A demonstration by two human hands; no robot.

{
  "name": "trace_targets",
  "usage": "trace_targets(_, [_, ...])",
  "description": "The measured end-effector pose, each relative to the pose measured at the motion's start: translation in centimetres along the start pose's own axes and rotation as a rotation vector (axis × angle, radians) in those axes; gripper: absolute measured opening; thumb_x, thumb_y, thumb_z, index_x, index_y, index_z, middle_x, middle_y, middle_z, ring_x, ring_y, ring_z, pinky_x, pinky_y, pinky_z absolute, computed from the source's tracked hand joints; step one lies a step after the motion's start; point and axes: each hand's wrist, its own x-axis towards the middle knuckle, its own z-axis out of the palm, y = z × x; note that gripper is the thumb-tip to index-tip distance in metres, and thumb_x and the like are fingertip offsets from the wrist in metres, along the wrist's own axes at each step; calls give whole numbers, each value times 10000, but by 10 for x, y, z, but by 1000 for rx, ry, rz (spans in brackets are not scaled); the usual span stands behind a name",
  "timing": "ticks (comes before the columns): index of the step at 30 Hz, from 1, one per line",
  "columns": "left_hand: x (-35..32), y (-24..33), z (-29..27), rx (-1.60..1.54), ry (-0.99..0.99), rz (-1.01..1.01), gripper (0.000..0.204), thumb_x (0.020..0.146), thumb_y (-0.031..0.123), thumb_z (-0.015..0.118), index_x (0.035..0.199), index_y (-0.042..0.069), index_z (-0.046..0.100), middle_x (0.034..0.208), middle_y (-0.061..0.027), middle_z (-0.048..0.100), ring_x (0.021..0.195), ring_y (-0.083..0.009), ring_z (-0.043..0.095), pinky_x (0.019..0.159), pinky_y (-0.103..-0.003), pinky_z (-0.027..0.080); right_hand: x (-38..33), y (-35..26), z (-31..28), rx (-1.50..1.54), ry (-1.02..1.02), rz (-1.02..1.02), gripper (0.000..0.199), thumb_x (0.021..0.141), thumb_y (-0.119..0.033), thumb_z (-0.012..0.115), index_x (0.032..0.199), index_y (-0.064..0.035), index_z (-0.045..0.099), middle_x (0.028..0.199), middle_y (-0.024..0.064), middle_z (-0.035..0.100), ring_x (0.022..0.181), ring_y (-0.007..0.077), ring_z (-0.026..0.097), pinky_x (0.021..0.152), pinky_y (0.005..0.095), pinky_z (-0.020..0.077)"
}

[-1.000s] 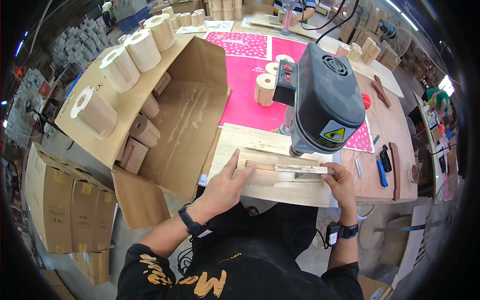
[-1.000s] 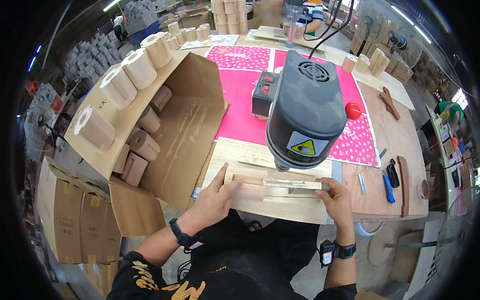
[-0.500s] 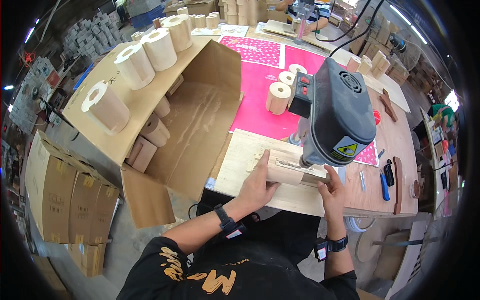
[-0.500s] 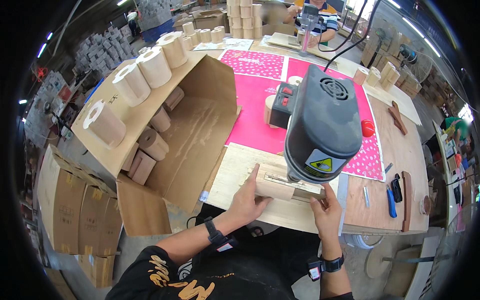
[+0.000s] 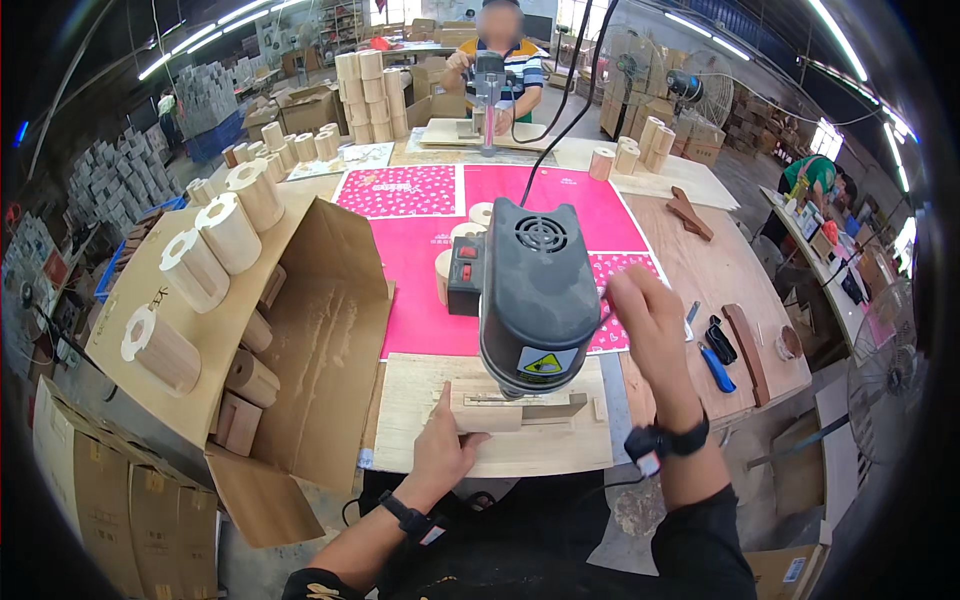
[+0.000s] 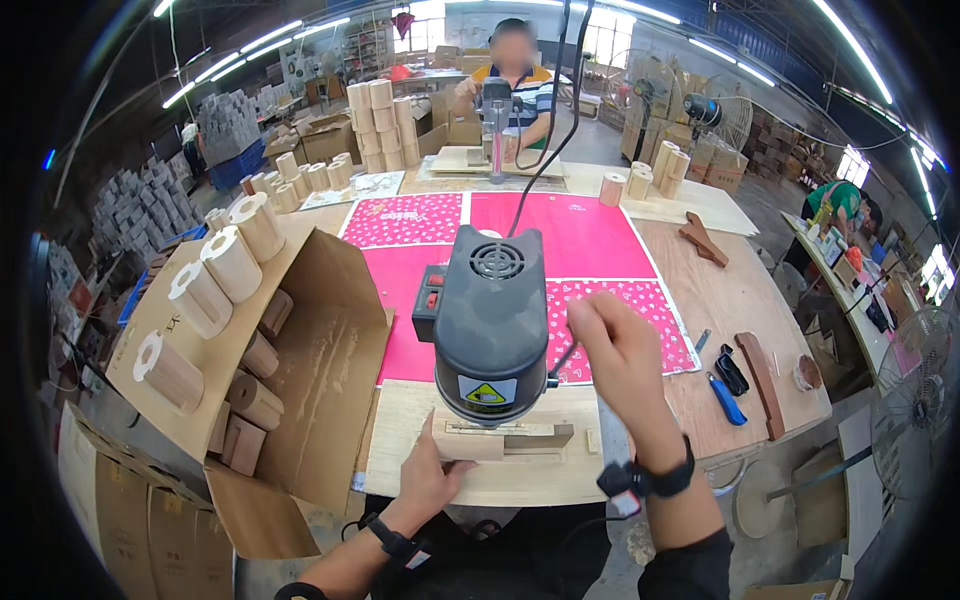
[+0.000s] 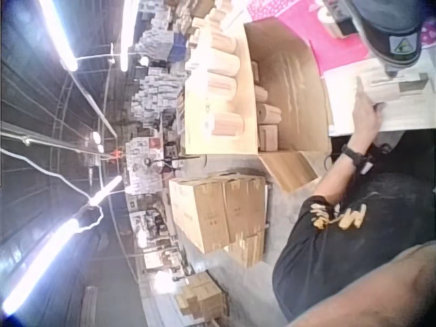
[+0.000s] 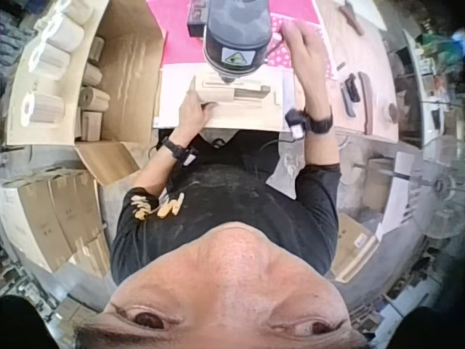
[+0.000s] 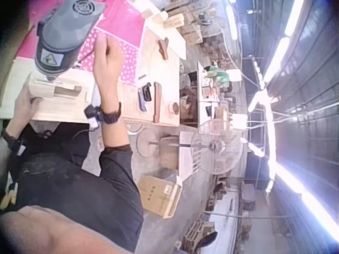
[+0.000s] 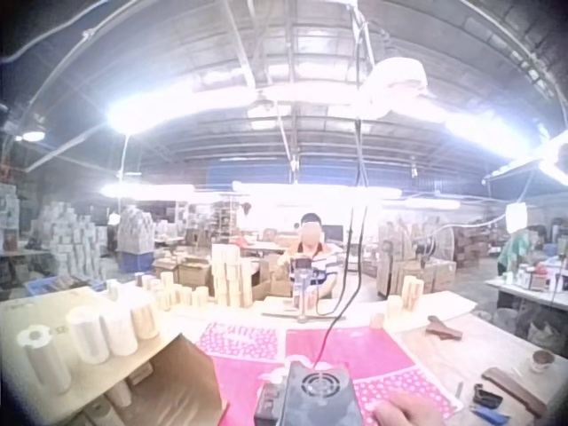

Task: Drilling or milling central holes into small wooden cylinders using an industrial stationary machine.

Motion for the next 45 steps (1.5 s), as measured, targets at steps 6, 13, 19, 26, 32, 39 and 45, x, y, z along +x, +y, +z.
trace_targets(6, [-1,-2,1,4,-3,-20,974,765,184,812,1481,-96,214,1134,-290,588,968,-439,619,809,-467,519,-113,33,28,-80,26,-443,168,733,-40,712,901,-34,709,691,89,581,594,232,568,545,326,437])
trace_targets(13, [-3,-5,4,8,10,21,970,764,161,806,1484,-97,209,1148,-289,585,962,-432,617,804,-466,516,-118,60,33,-241,-69,-523,227,736,-67,755,961,-65,724,737,71,590,609,240,548,539,352,433])
trace_targets(19, [-1,9,20,4,25,-4,942,769,145,795,1470,-106,216,1185,-310,563,1010,-448,601,825,-471,510,-14,-18,5,-154,107,-56,214,948,-173,641,990,31,687,700,97,615,616,140,567,573,306,429])
trace_targets(26, [2,21,37,-27,-17,-24,944,785,152,783,1464,-122,188,1204,-349,541,1042,-464,589,809,-474,517,-73,16,13,24,85,-276,133,881,-111,645,925,9,682,700,96,610,613,178,552,569,297,428])
trace_targets(32, [1,18,35,-13,-31,4,931,793,154,778,1461,-125,193,1237,-345,526,1023,-456,603,792,-465,525,-123,87,51,-76,67,-554,201,699,-44,740,894,-46,691,740,74,624,573,220,525,508,317,409])
trace_targets(39, [24,14,10,-79,-45,59,997,743,200,812,1481,-104,216,1303,-329,515,1137,-426,584,942,-444,493,-76,16,12,-45,99,-288,172,938,-181,603,886,-34,676,637,47,530,543,160,492,514,300,376])
trace_targets(45, [73,3,-21,-100,-561,-58,1062,669,444,847,1451,-80,357,1227,-278,596,1188,-374,558,1018,-419,446,1,29,-1,198,-153,174,446,1060,-334,403,970,25,653,725,48,606,673,117,556,633,284,436])
